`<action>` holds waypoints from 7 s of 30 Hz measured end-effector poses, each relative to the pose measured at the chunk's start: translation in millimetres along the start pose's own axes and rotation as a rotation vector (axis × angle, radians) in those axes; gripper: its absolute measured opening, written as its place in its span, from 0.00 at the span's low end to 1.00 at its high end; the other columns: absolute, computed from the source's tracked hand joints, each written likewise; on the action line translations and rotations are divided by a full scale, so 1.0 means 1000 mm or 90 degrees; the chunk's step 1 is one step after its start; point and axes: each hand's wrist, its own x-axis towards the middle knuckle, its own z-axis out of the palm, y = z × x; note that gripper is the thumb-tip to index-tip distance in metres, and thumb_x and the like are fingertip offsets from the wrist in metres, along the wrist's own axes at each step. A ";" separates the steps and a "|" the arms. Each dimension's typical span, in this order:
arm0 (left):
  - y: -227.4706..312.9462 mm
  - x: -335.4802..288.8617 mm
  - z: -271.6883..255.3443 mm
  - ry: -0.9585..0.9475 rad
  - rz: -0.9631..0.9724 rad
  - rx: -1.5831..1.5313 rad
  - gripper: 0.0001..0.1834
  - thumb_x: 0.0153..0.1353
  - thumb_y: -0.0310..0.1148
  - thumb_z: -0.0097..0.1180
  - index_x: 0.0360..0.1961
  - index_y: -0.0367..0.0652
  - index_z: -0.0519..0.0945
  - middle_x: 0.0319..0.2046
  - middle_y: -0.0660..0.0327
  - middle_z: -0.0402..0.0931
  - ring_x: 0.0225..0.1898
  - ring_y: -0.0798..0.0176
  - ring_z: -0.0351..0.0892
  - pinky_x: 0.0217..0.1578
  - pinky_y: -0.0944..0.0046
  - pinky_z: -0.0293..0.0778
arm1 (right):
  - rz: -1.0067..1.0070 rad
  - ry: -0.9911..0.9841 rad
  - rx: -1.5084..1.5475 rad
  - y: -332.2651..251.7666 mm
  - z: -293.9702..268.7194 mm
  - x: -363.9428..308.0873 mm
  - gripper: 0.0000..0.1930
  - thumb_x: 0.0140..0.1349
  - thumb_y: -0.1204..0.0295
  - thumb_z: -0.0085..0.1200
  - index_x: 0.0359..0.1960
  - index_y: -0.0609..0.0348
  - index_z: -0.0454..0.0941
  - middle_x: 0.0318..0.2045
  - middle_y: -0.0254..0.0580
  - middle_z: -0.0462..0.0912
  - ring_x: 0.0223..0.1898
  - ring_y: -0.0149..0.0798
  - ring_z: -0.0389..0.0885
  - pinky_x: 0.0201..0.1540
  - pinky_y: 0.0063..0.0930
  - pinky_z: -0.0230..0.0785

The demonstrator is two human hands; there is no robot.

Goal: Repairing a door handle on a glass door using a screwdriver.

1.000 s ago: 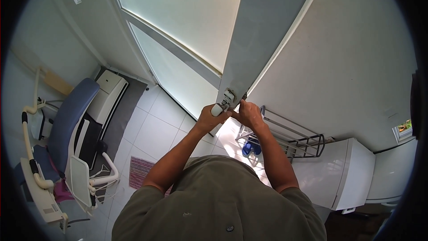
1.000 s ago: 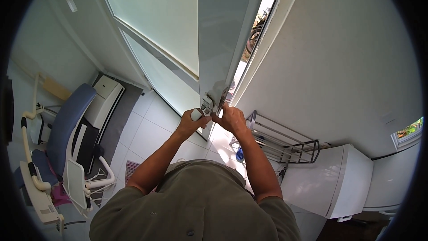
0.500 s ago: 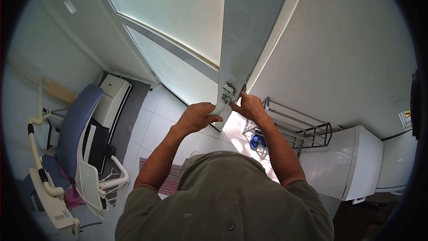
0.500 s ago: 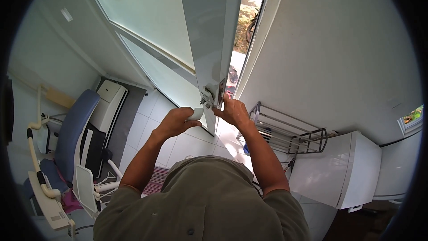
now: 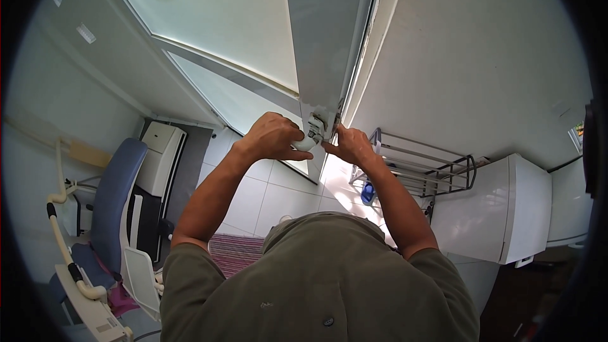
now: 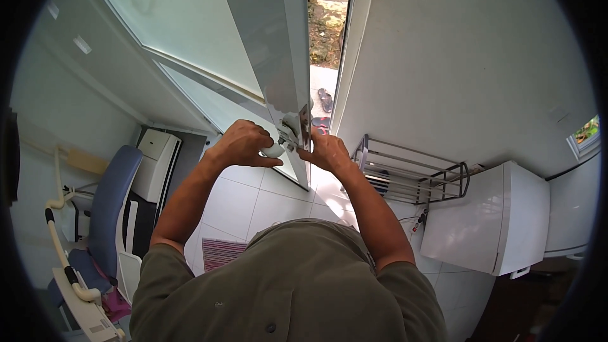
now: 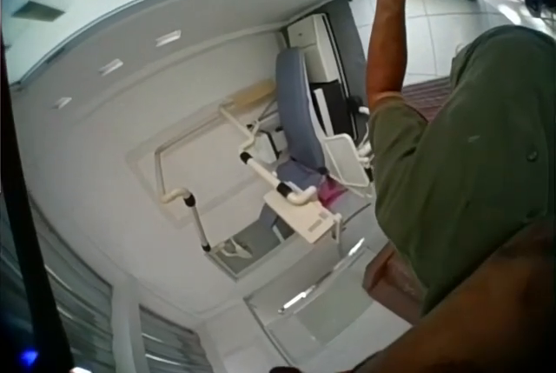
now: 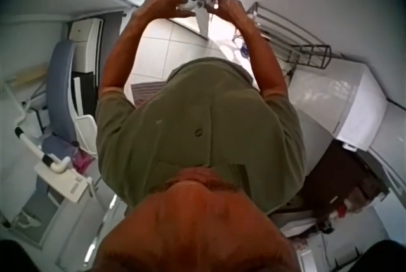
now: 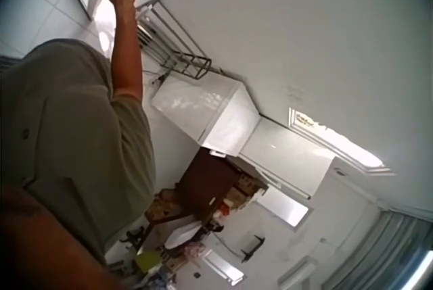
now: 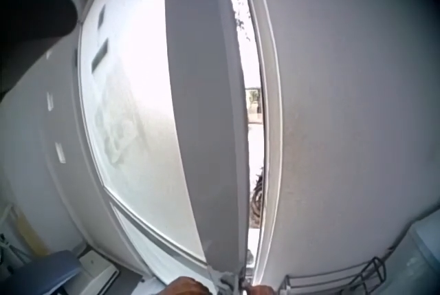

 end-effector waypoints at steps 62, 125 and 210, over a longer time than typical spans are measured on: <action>0.011 -0.042 0.001 0.019 -0.038 0.040 0.20 0.39 0.49 0.66 0.10 0.44 0.75 0.11 0.64 0.71 0.12 0.59 0.67 0.21 0.66 0.65 | -0.058 0.135 0.018 -0.021 0.055 -0.030 0.23 0.48 0.58 0.58 0.41 0.55 0.65 0.16 0.46 0.77 0.19 0.52 0.77 0.23 0.39 0.69; 0.010 -0.037 0.010 -0.055 -0.076 0.010 0.20 0.44 0.51 0.61 0.15 0.44 0.79 0.13 0.63 0.74 0.14 0.58 0.68 0.22 0.65 0.65 | -0.060 0.118 0.016 -0.024 0.045 -0.031 0.31 0.47 0.61 0.58 0.55 0.51 0.63 0.16 0.47 0.76 0.17 0.50 0.76 0.22 0.38 0.67; 0.069 -0.080 0.038 0.365 -0.557 -1.318 0.14 0.66 0.39 0.42 0.40 0.38 0.70 0.28 0.51 0.78 0.26 0.58 0.81 0.27 0.66 0.78 | -0.139 0.480 0.186 -0.067 0.039 -0.044 0.21 0.40 0.60 0.67 0.30 0.61 0.73 0.14 0.31 0.69 0.12 0.30 0.64 0.15 0.23 0.58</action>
